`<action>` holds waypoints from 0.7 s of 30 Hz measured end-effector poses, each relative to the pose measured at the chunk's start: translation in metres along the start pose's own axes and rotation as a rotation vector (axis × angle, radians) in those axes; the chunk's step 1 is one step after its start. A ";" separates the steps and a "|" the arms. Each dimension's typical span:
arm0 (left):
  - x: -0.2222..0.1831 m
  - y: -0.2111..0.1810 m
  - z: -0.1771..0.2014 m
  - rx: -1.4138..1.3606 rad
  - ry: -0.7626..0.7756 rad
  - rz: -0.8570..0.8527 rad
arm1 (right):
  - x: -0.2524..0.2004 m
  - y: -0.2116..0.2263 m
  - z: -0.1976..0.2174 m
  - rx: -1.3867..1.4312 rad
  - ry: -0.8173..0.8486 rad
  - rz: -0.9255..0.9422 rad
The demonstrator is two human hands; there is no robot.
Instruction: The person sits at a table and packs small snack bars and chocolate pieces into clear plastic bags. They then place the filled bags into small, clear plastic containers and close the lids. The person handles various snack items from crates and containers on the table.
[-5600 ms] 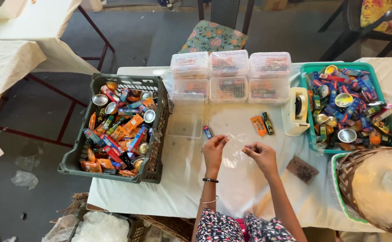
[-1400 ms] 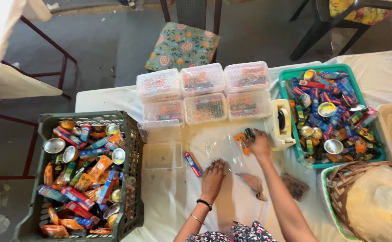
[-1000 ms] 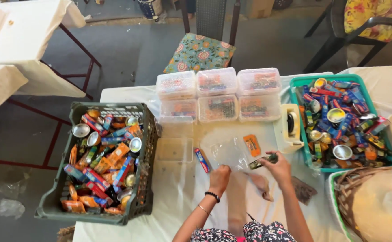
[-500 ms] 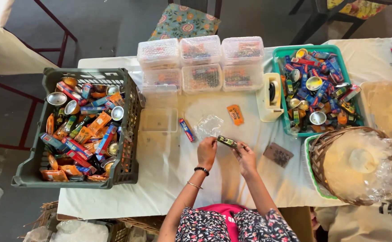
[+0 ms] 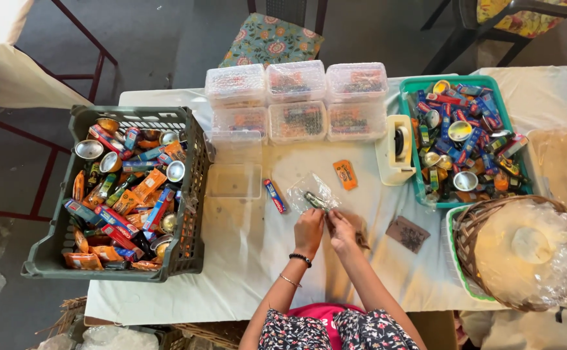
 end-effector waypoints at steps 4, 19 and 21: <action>0.005 0.005 0.005 0.026 0.021 0.003 | 0.010 -0.013 -0.018 -0.005 -0.032 -0.032; 0.015 0.008 0.023 0.091 0.005 -0.046 | 0.001 0.102 -0.041 -0.714 -0.233 1.011; 0.017 0.009 0.021 0.111 0.033 -0.043 | -0.040 0.137 -0.080 -0.851 -0.375 1.185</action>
Point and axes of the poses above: each hand's wrist, its own x-axis towards the middle knuckle, its own z-axis out of the back of the hand, y = z × x, the point moved 1 cm from there along x, towards the middle knuckle, and after that the axes turned 14 degrees about -y, right-handed, at the moved point
